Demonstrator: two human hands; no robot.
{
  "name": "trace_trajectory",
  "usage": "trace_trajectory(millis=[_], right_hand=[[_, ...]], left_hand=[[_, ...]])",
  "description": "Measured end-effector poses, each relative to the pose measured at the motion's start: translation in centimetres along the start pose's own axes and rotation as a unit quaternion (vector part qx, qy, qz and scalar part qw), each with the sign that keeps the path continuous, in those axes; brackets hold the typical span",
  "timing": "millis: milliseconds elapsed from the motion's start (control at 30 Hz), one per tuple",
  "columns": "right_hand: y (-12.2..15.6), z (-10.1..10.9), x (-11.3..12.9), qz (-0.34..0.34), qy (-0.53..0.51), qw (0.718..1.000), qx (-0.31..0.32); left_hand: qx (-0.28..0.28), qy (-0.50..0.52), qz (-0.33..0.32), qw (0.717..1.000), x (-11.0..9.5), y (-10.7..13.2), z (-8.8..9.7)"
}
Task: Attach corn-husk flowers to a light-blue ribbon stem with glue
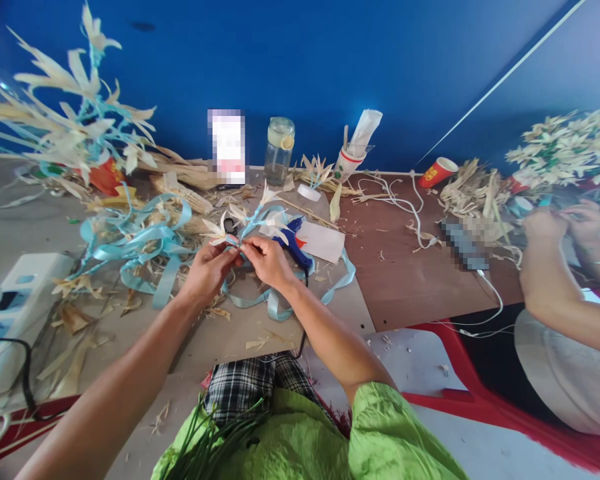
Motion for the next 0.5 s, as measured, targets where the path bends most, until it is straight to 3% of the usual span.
trace_trajectory(millis=[200, 367, 500], right_hand=[[-0.2, 0.4, 0.1, 0.002, -0.003, 1.0, -0.031], [-0.1, 0.5, -0.3, -0.033, -0.055, 0.997, -0.049], [-0.2, 0.3, -0.7, -0.05, -0.081, 0.994, -0.047]], left_hand=[[-0.074, -0.033, -0.054, 0.995, -1.1, -0.1, 1.1], [-0.056, 0.081, 0.004, 0.995, 0.7, -0.7, 1.1], [-0.05, 0.119, 0.014, 0.991, 0.7, -0.5, 0.6]])
Point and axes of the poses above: each hand's wrist, its own y-axis away from the middle knuckle, its own z-axis out of the back of the hand, x = y × z, the point moved 8 cm from there along -y, towards the middle knuckle, and after that the axes turned 12 degrees about y, right-handed, at the moved point
